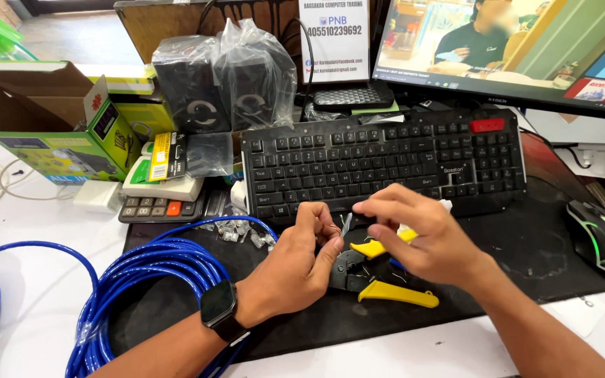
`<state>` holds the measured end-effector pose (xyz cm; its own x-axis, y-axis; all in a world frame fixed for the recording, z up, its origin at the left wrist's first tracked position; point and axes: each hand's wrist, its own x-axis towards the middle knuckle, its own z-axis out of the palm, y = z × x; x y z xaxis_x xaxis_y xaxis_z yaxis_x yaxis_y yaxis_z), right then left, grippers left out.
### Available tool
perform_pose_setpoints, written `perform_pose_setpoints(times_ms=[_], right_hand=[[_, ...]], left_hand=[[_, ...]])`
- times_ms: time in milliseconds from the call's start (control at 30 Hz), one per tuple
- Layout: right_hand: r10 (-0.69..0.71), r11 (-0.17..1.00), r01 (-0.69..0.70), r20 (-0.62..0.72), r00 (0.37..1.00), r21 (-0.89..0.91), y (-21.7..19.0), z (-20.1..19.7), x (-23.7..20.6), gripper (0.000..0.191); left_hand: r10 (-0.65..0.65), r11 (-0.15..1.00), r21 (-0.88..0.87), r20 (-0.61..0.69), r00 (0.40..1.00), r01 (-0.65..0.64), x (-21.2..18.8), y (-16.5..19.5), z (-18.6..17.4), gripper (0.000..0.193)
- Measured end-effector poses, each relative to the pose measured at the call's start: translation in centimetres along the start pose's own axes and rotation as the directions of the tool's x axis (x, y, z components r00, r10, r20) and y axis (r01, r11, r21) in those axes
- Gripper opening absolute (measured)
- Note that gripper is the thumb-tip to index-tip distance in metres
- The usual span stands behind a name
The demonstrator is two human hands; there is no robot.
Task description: The person prepares a blue ethernet cable at a desk, arranging the stripped wire conductors by hand, inserting them into an RJ45 connector, and using yellow-handled crimping pliers to crimp the connector onto the cable. They repeat the process on additional connectors, handling a coil of blue cable and loose connectors on the work mat.
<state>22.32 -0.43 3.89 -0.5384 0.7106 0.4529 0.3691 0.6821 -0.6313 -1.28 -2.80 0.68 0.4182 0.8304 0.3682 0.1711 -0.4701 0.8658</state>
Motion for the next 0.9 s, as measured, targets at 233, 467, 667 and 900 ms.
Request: perform_pose_setpoints(times_ms=[233,467,667,900], right_hand=[[-0.025,0.999,0.025,0.018,1.000,0.042,-0.1,1.4,0.0,0.035],[0.008,0.992,-0.012,0.034,0.999,0.126,0.1,2.2,0.0,0.041],[-0.150,0.987,0.149,-0.029,0.988,-0.059,-0.7,2.3,-0.5,0.038],[-0.055,0.997,0.055,-0.008,0.998,-0.048,-1.4,2.6,-0.1,0.047]], left_hand=[[-0.021,1.000,-0.002,0.004,1.000,0.021,0.0,0.2,-0.1,0.022],[-0.001,1.000,0.000,0.000,1.000,0.001,0.0,0.4,-0.2,0.020],[-0.099,0.993,-0.066,0.014,0.995,0.100,0.1,0.8,-0.2,0.018],[-0.064,0.997,0.036,-0.069,0.996,0.067,0.3,0.8,-0.5,0.015]])
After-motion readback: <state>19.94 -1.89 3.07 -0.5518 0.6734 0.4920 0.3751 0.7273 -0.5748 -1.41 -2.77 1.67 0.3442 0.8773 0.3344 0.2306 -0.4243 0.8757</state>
